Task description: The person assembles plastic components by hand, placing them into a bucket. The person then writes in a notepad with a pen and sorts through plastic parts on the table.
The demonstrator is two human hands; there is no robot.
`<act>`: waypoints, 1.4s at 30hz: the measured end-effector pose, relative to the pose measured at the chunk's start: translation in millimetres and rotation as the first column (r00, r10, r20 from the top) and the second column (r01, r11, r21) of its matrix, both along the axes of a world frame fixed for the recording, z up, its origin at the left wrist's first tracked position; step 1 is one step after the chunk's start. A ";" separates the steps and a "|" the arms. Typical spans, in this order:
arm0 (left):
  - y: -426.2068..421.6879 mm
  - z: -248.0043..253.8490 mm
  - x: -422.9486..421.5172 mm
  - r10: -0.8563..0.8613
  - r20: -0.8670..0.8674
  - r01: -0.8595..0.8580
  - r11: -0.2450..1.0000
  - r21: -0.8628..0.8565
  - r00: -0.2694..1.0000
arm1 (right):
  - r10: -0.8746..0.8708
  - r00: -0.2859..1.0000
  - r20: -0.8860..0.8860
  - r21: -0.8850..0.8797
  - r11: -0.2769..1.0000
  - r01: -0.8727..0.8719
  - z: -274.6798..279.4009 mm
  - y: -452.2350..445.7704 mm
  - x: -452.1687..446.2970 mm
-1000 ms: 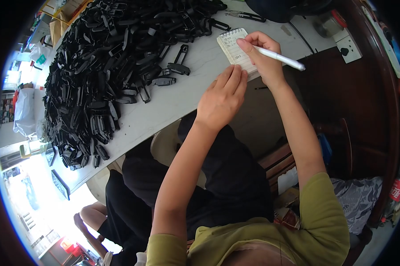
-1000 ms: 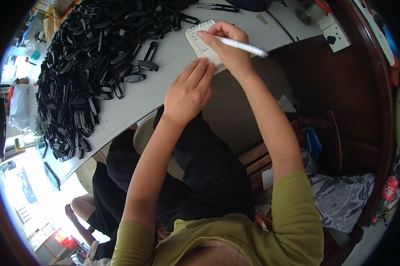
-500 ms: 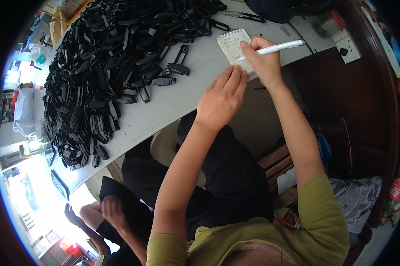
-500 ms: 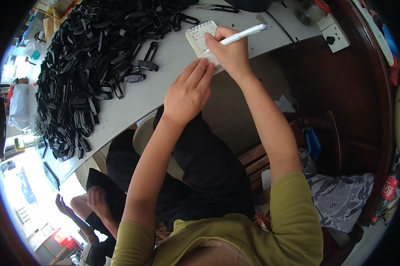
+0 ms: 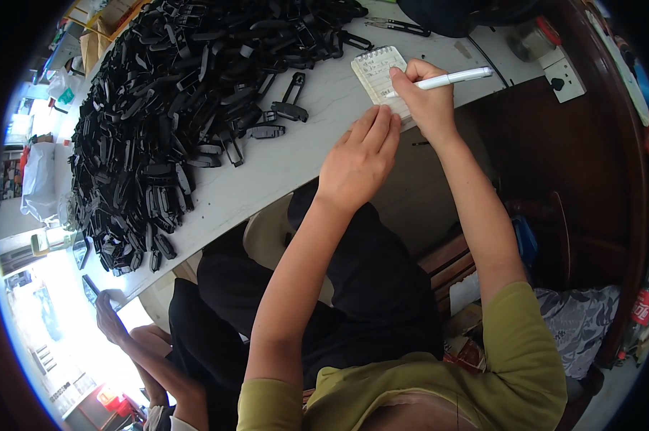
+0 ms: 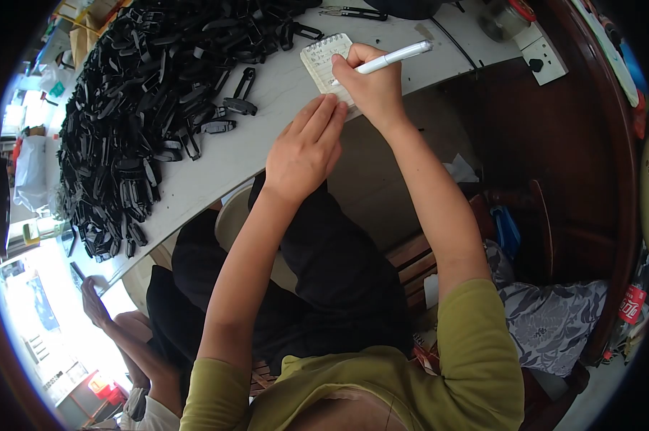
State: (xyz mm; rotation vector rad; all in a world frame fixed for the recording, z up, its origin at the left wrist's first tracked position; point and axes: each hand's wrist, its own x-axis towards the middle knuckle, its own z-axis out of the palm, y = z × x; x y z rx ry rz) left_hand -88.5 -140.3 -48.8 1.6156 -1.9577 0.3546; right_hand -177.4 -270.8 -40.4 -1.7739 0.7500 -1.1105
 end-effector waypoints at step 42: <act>2.1 -0.3 0.2 0.006 0.004 -0.006 1.000 0.028 1.000 | -0.037 0.954 0.298 0.354 0.932 -0.075 6.6 -0.1 -8.7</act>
